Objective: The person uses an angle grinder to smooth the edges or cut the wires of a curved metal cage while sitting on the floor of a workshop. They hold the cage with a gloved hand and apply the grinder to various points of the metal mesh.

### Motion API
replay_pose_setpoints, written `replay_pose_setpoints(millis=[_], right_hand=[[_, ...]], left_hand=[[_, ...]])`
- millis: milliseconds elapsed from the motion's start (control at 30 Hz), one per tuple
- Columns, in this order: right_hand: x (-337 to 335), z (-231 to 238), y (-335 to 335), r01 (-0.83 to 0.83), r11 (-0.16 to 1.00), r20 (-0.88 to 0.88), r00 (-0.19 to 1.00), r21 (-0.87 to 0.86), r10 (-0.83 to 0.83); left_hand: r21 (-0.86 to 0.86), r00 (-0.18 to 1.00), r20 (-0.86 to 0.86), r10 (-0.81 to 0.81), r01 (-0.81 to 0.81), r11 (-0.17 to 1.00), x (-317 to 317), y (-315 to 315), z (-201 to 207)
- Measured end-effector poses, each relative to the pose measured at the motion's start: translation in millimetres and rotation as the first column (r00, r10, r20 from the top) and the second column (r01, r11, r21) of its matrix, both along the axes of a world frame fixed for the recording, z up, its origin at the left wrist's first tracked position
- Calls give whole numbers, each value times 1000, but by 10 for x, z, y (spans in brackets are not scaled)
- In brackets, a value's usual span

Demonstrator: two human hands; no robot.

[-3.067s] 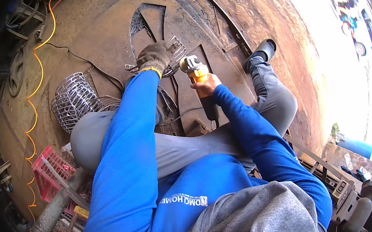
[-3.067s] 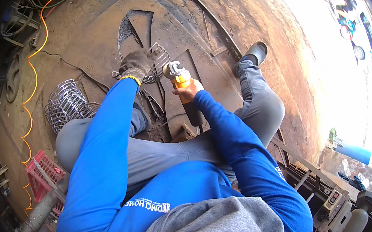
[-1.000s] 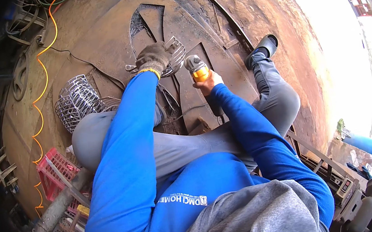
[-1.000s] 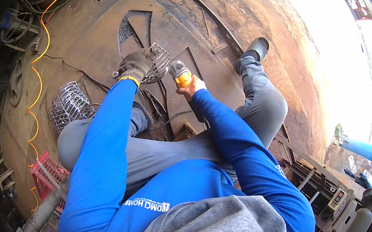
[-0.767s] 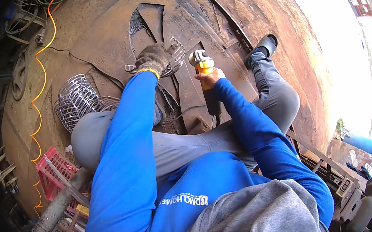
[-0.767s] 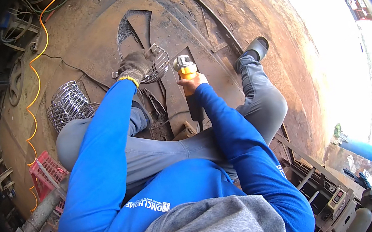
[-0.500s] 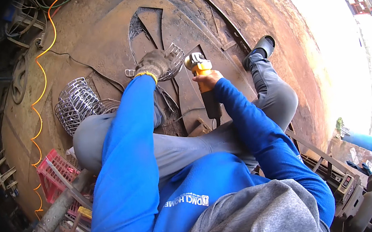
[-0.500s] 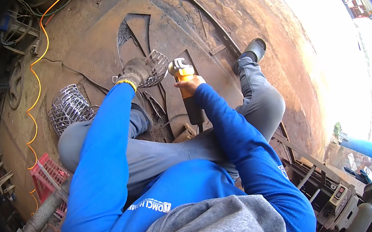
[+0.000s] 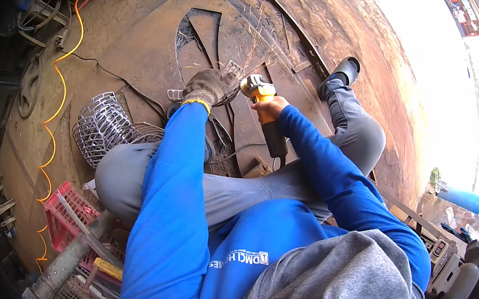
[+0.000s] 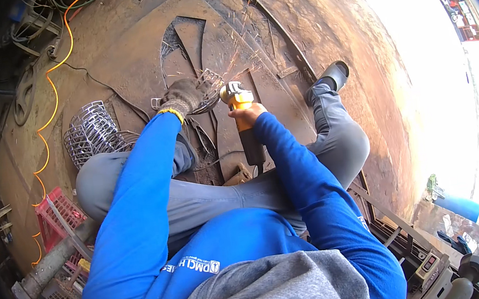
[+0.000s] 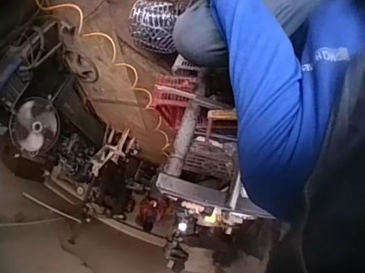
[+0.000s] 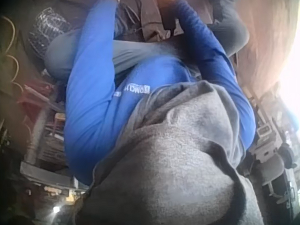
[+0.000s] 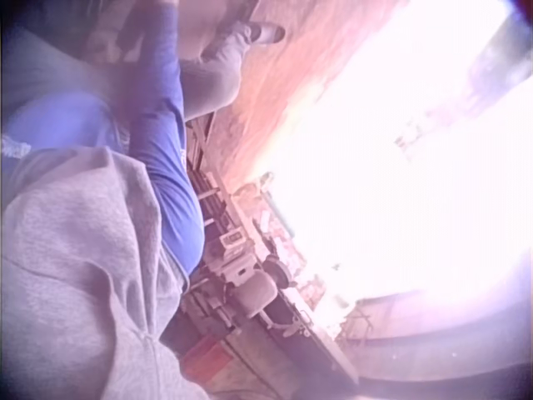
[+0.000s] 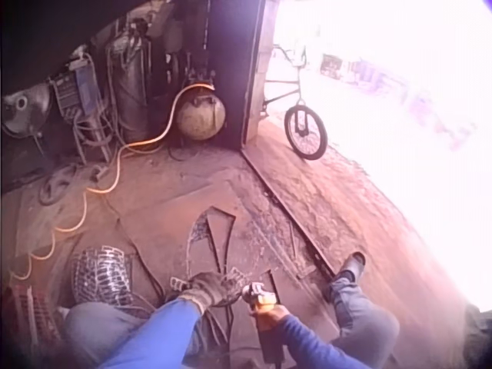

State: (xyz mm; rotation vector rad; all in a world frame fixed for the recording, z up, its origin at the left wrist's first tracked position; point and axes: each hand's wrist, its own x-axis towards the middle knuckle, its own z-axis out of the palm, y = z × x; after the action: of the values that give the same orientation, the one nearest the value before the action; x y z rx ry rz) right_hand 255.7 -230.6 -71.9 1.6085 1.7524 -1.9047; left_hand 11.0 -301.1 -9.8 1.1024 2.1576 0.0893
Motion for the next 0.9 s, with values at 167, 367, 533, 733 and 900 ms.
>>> replay_pose_setpoints(millis=[167, 367, 533, 733, 900], right_hand=[[28, 57, -54, -73, 997, -49, 996, -24, 72], [-3, 107, -61, -110, 993, -87, 991, -41, 106], [47, -92, -5, 122, 958, -175, 970, -258, -170], [280, -521, 104, 259, 789, -182, 889, -558, -421], [207, -542, 61, 166, 729, -270, 856, -664, -441]], left_hand=[[-4, 999, -44, 0, 0, 1000, 8, 40, -31], [57, 997, 59, 51, -54, 997, -112, 17, -288], [68, 990, -135, 34, -25, 997, -132, 18, -435], [-35, 997, -75, 31, -33, 999, 55, 200, -74], [-46, 996, -89, -18, 14, 999, -139, 229, -113]])
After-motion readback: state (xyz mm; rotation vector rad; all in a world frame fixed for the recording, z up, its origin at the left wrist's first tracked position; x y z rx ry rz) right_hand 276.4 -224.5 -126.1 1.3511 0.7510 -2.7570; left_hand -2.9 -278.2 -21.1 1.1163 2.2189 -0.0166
